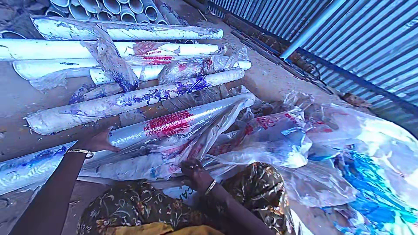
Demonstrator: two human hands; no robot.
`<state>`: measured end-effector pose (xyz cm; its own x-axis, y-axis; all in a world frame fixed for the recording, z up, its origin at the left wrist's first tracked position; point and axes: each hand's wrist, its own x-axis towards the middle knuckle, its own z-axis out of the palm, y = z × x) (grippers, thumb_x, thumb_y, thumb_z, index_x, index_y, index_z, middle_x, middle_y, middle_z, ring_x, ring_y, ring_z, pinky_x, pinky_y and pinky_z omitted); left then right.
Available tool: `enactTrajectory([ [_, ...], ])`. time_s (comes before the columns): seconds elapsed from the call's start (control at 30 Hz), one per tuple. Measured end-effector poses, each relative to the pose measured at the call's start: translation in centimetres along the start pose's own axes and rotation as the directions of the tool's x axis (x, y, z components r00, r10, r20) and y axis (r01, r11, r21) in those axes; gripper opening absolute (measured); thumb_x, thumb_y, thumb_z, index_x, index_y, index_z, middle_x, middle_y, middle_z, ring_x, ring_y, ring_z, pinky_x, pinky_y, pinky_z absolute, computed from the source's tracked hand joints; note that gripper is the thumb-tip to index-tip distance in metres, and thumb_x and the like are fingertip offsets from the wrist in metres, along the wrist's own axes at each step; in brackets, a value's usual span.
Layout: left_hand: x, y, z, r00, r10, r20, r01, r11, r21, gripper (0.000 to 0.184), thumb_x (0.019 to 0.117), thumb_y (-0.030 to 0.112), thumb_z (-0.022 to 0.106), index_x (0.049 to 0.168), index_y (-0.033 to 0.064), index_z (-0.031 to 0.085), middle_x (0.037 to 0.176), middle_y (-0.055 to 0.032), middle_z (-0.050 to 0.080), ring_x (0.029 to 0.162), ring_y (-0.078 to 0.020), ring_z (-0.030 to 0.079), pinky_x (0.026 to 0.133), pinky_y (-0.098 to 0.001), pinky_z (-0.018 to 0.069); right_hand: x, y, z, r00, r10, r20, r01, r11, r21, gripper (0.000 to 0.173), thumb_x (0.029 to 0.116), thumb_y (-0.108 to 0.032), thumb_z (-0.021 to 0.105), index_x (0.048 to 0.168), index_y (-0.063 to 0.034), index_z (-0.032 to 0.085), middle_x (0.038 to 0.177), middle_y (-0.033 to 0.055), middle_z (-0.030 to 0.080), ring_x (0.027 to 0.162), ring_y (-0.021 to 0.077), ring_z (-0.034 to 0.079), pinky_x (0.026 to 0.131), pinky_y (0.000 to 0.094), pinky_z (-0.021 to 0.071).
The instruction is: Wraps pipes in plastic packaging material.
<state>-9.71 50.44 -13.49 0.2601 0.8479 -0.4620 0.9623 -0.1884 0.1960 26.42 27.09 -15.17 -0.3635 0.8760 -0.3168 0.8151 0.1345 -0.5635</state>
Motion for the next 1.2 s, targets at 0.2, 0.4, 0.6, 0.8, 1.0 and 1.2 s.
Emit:
enactTrajectory([
  [0.2, 1.1, 6.6, -3.3, 0.994, -0.066, 0.085, 0.062, 0.997, 0.04, 0.097, 0.0851, 0.05, 0.081, 0.152, -0.006, 0.04, 0.155, -0.0301, 0.042, 0.148, -0.0438, 0.036, 0.119, -0.061, 0.0258, -1.2, 6.4, -7.5, 0.818, -0.191, -0.543, -0.056, 0.912, -0.406, 0.043, 0.0869, -0.004, 0.07, 0.13, -0.0064, 0.071, 0.144, 0.0256, 0.059, 0.138, 0.048, 0.051, 0.113, 0.0715, 0.032],
  [0.4, 6.4, 23.3, -0.7, 0.958, 0.204, -0.203, -0.244, 0.948, -0.202, 0.057, 0.1085, 0.038, 0.05, 0.155, 0.0041, 0.044, 0.159, -0.0215, 0.043, 0.151, -0.0379, 0.033, 0.123, -0.0603, 0.0183, 4.4, 9.6, -11.6, 0.972, 0.123, -0.201, -0.215, 0.813, -0.542, 0.078, 0.0932, 0.011, 0.051, 0.162, -0.0219, 0.034, 0.171, 0.0194, 0.016, 0.159, 0.0372, 0.011, 0.123, 0.0649, 0.006],
  [0.6, 10.0, 32.3, 1.9, 0.974, 0.067, -0.217, -0.115, 0.97, -0.215, 0.064, 0.1084, 0.051, 0.043, 0.155, 0.0062, 0.044, 0.155, -0.0264, 0.044, 0.148, -0.0444, 0.036, 0.119, -0.0657, 0.0222, 8.2, 10.9, -12.5, 0.964, 0.188, -0.185, -0.254, 0.851, -0.459, 0.053, 0.1052, 0.003, 0.036, 0.156, -0.0073, 0.043, 0.168, 0.0178, 0.026, 0.159, 0.0351, 0.012, 0.126, 0.0593, 0.002],
  [0.8, 11.8, 31.7, 3.4, 0.936, 0.04, -0.351, -0.115, 0.974, -0.195, 0.071, 0.103, 0.06, 0.048, 0.141, 0.0012, 0.058, 0.141, -0.028, 0.056, 0.135, -0.0446, 0.051, 0.108, -0.0602, 0.0399, 8.5, 10.0, -12.9, 0.915, 0.39, -0.104, -0.395, 0.812, -0.429, 0.043, 0.1043, 0.003, 0.039, 0.145, 0.0022, 0.053, 0.144, 0.025, 0.057, 0.142, 0.0387, 0.048, 0.126, 0.0504, 0.0201],
  [1.0, 11.8, 31.5, 3.9, 0.904, 0.056, -0.423, -0.173, 0.955, -0.242, 0.07, 0.1031, 0.057, 0.051, 0.132, -0.0058, 0.062, 0.133, -0.0317, 0.061, 0.129, -0.048, 0.055, 0.105, -0.0613, 0.043, 4.8, 8.2, -12.3, 0.814, 0.573, -0.097, -0.549, 0.704, -0.451, 0.042, 0.1056, -0.001, 0.04, 0.146, 0.0026, 0.052, 0.141, 0.0269, 0.059, 0.138, 0.0398, 0.051, 0.122, 0.0496, 0.0287],
  [1.2, 11.4, 31.7, 3.3, 0.913, 0.034, -0.406, -0.158, 0.948, -0.275, 0.062, 0.1092, 0.047, 0.043, 0.121, -0.01, 0.065, 0.127, -0.0312, 0.064, 0.125, -0.046, 0.059, 0.103, -0.059, 0.0449, 1.9, 6.1, -13.8, 0.771, 0.621, -0.143, -0.61, 0.654, -0.448, 0.046, 0.1031, 0.002, 0.042, 0.148, -0.0021, 0.052, 0.14, 0.0259, 0.06, 0.135, 0.0393, 0.054, 0.119, 0.05, 0.0335],
])
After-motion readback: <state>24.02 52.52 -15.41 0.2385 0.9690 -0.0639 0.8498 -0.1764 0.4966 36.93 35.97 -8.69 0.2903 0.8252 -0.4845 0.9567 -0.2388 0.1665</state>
